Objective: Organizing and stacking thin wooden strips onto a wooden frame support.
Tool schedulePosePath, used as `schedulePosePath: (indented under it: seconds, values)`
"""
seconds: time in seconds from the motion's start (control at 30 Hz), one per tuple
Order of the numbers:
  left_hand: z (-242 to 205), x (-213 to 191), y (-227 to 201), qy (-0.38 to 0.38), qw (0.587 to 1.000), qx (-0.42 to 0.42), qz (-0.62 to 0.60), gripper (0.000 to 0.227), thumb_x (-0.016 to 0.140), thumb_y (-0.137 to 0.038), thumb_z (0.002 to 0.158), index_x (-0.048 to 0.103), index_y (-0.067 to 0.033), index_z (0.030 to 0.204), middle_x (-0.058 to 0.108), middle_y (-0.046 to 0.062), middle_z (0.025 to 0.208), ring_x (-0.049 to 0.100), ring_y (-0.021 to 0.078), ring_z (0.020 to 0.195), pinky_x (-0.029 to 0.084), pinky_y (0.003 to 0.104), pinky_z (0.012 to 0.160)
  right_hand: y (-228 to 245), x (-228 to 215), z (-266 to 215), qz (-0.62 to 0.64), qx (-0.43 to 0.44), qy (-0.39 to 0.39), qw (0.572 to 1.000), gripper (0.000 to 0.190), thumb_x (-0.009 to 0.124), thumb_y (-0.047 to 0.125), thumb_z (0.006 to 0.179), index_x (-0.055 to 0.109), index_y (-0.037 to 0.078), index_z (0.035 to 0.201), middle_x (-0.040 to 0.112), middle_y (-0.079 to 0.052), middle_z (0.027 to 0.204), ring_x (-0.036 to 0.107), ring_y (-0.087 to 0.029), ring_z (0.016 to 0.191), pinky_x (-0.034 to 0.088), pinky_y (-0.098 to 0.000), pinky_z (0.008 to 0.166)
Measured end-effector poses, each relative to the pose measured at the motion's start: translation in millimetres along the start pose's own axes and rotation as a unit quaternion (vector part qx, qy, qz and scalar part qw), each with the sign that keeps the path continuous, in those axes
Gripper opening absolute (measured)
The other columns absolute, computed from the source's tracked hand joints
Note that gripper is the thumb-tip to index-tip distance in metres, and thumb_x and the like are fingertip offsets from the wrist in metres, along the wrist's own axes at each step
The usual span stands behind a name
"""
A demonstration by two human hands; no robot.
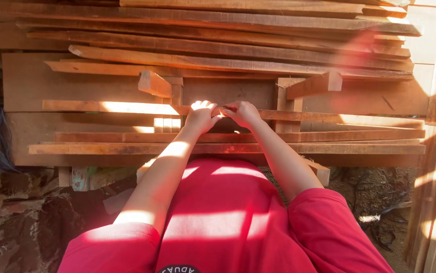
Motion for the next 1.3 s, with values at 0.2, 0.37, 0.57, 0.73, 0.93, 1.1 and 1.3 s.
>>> schedulePosePath:
  seconds: [0.2, 0.37, 0.57, 0.73, 0.93, 1.1, 1.3]
  values:
    - [-45.0, -0.6, -15.8, 0.033, 0.996, -0.015, -0.076, 0.058, 0.064, -0.052, 0.097, 0.059, -0.0176, 0.143, 0.063, 0.007, 0.139, 0.052, 0.0288, 0.136, 0.036, 0.044, 0.116, -1.9, 18.7, -31.9, -0.031, -0.042, -0.051, 0.997, 0.042, 0.065, 0.056, 0.089, 0.077, 0.029, 0.12, 0.077, -0.005, 0.108, 0.07, -0.031, 0.106, 0.053, -0.0479, 0.093]
    - [-84.4, 2.5, -30.4, -0.013, 0.998, 0.007, -0.056, 0.068, 0.066, -0.052, 0.095, 0.049, -0.0138, 0.148, 0.05, 0.009, 0.148, 0.04, 0.0304, 0.144, 0.029, 0.05, 0.122, -22.9, 43.9, -29.0, -0.044, -0.078, -0.087, 0.992, 0.038, 0.064, 0.051, 0.095, 0.076, 0.024, 0.119, 0.078, -0.003, 0.101, 0.071, -0.027, 0.101, 0.053, -0.042, 0.092]
    - [-139.2, 12.4, -39.3, -0.038, 0.996, 0.073, 0.02, 0.07, 0.062, -0.061, 0.093, 0.051, -0.0185, 0.147, 0.039, 0.004, 0.154, 0.033, 0.0275, 0.144, 0.037, 0.047, 0.113, -13.4, 37.3, -39.7, -0.052, -0.101, -0.076, 0.991, 0.043, 0.061, 0.051, 0.099, 0.074, 0.018, 0.123, 0.077, -0.005, 0.105, 0.069, -0.028, 0.104, 0.05, -0.0432, 0.094]
    - [-142.8, 26.7, -32.3, -0.035, 0.996, 0.074, 0.029, 0.07, 0.071, -0.053, 0.088, 0.052, -0.0203, 0.147, 0.039, 0.004, 0.155, 0.034, 0.0271, 0.145, 0.042, 0.042, 0.109, -18.6, 48.6, -29.7, -0.06, -0.092, -0.061, 0.992, 0.043, 0.059, 0.053, 0.1, 0.073, 0.021, 0.125, 0.076, -0.002, 0.106, 0.068, -0.025, 0.105, 0.048, -0.0419, 0.095]
    - [-139.9, 35.3, -28.7, -0.093, 0.992, 0.077, 0.041, 0.065, 0.071, -0.041, 0.086, 0.053, -0.0252, 0.147, 0.049, 0.002, 0.131, 0.043, 0.0245, 0.131, 0.043, 0.041, 0.105, -21.2, 54.2, -31.5, -0.148, -0.116, -0.079, 0.979, 0.043, 0.055, 0.053, 0.099, 0.068, 0.02, 0.123, 0.071, -0.004, 0.108, 0.066, -0.027, 0.107, 0.046, -0.0442, 0.098]
    - [-147.9, 18.7, -22.0, -0.063, 0.99, 0.124, 0.024, 0.055, 0.069, -0.039, 0.091, 0.055, -0.0225, 0.14, 0.054, 0.001, 0.133, 0.048, 0.0226, 0.132, 0.04, 0.042, 0.11, -9.7, 50.2, -41.8, -0.179, -0.126, -0.093, 0.971, 0.046, 0.064, 0.052, 0.092, 0.06, 0.017, 0.123, 0.065, -0.005, 0.108, 0.064, -0.028, 0.11, 0.045, -0.0458, 0.098]
    - [-159.1, 30.8, -1.1, -0.162, 0.974, 0.151, 0.058, 0.053, 0.068, -0.04, 0.092, 0.056, -0.0265, 0.142, 0.055, -0.001, 0.134, 0.05, 0.0199, 0.132, 0.034, 0.045, 0.119, 7.0, 39.3, -68.9, -0.105, -0.132, -0.046, 0.985, 0.038, 0.068, 0.048, 0.094, 0.055, 0.016, 0.109, 0.074, -0.011, 0.096, 0.07, -0.033, 0.1, 0.042, -0.044, 0.097]
Point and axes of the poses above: each hand's wrist, its own z-axis towards the middle knuckle, its own x-axis out of the palm, y = z × x, the point moved 5 cm from there along z, towards the middle knuckle
